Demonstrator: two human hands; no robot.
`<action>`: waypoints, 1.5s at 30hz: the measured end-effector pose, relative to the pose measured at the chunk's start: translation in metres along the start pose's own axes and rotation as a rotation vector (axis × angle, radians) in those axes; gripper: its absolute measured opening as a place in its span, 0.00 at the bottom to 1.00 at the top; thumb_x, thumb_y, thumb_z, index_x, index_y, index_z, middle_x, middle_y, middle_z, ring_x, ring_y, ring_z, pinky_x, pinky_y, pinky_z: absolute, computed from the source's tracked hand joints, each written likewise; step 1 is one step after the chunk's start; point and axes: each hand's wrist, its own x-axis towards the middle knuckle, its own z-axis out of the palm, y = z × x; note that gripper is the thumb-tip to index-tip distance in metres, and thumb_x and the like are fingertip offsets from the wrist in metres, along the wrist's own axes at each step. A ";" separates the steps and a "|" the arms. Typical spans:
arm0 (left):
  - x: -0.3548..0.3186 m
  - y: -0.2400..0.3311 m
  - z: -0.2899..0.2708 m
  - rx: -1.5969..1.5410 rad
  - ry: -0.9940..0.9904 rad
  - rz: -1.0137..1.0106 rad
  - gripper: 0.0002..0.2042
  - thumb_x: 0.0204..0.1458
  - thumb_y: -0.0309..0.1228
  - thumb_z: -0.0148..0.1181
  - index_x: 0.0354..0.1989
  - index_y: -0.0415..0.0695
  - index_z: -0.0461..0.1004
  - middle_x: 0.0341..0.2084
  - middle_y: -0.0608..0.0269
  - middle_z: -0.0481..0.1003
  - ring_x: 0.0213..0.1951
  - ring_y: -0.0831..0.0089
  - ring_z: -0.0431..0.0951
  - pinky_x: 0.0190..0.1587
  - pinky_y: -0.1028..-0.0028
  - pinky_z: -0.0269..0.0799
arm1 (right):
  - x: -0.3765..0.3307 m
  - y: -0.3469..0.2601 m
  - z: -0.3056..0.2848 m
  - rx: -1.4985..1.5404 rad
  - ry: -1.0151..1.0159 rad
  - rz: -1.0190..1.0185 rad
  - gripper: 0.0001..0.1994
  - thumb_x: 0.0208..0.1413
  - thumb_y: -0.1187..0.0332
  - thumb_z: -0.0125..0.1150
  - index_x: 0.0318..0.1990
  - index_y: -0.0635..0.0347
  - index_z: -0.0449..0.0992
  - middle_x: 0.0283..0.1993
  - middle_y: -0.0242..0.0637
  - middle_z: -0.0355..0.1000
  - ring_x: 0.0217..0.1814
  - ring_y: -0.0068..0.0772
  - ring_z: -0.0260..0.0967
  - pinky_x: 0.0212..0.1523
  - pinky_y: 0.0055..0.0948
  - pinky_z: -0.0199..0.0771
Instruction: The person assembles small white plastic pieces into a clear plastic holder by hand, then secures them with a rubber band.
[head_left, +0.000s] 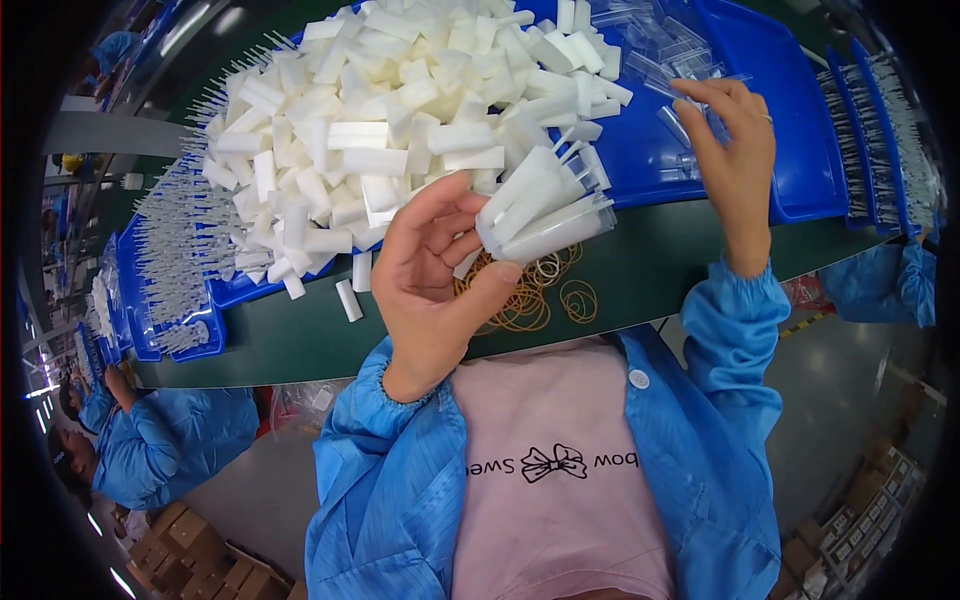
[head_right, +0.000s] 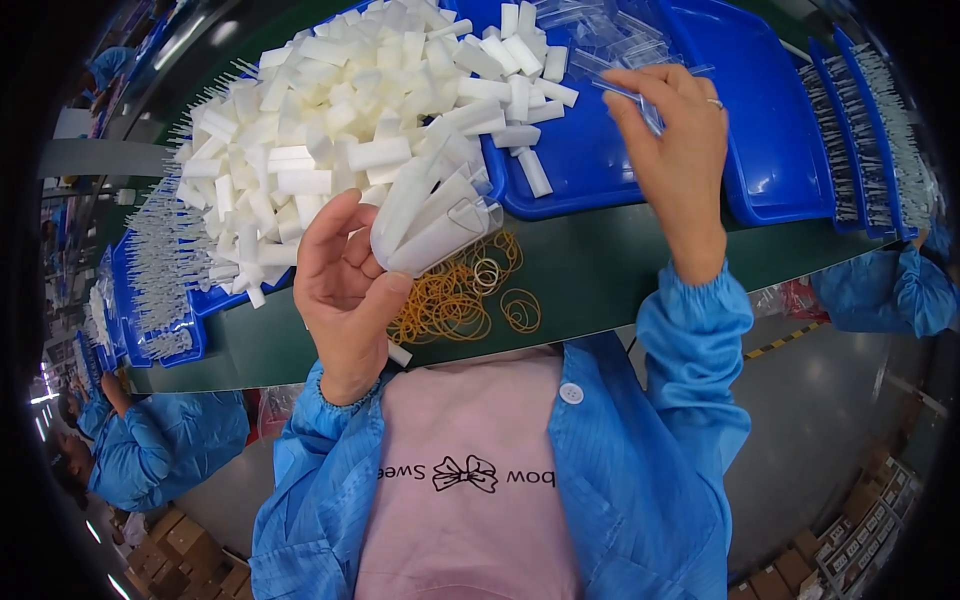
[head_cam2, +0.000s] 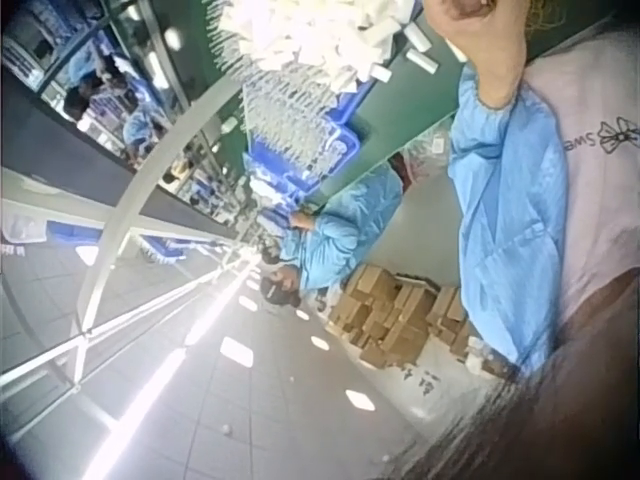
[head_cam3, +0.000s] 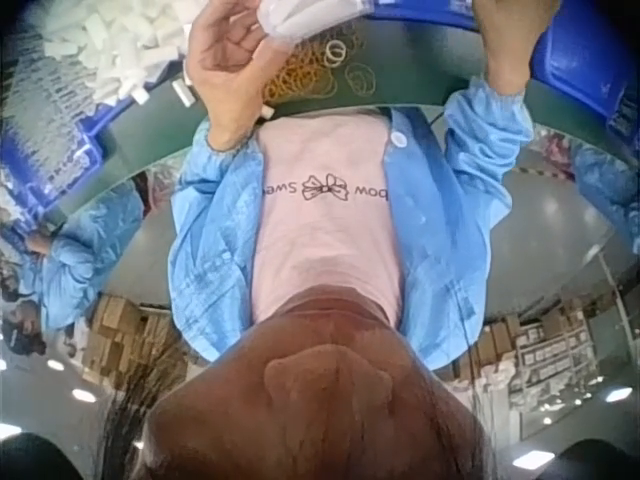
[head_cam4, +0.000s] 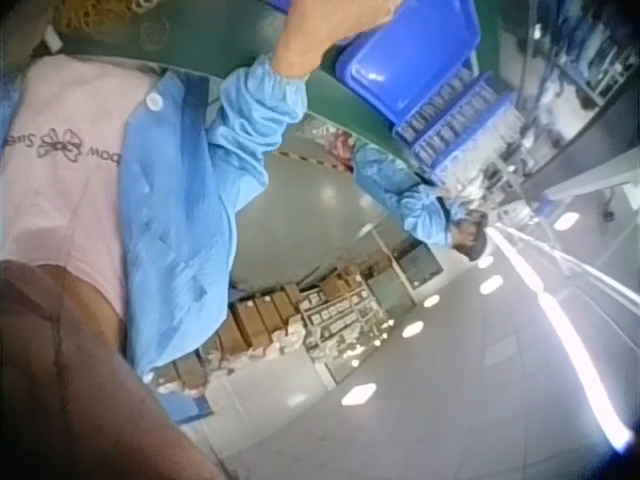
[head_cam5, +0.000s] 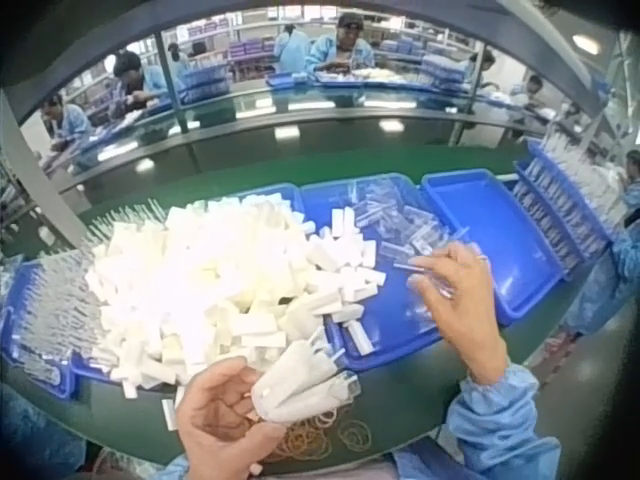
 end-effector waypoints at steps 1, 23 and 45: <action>0.000 0.000 0.000 0.002 0.005 0.007 0.30 0.40 0.13 0.61 0.56 0.34 0.60 0.45 0.54 0.69 0.49 0.68 0.72 0.53 0.70 0.68 | 0.002 0.013 0.001 -0.383 -0.050 -0.036 0.11 0.45 0.68 0.63 0.38 0.57 0.79 0.38 0.35 0.70 0.43 0.32 0.65 0.43 0.33 0.61; -0.003 0.003 0.003 0.538 -0.077 0.316 0.23 0.33 0.18 0.68 0.43 0.36 0.74 0.41 0.54 0.71 0.41 0.69 0.73 0.42 0.75 0.71 | -0.031 -0.054 -0.005 1.094 -0.061 0.286 0.16 0.56 0.70 0.53 0.50 0.70 0.67 0.39 0.43 0.72 0.41 0.33 0.74 0.42 0.29 0.75; -0.003 0.000 0.007 0.397 -0.117 0.145 0.17 0.34 0.21 0.69 0.37 0.40 0.76 0.42 0.60 0.66 0.37 0.76 0.71 0.36 0.81 0.70 | -0.042 -0.078 -0.012 0.866 -0.205 0.159 0.16 0.43 0.84 0.57 0.44 0.73 0.71 0.41 0.43 0.68 0.41 0.29 0.70 0.44 0.24 0.71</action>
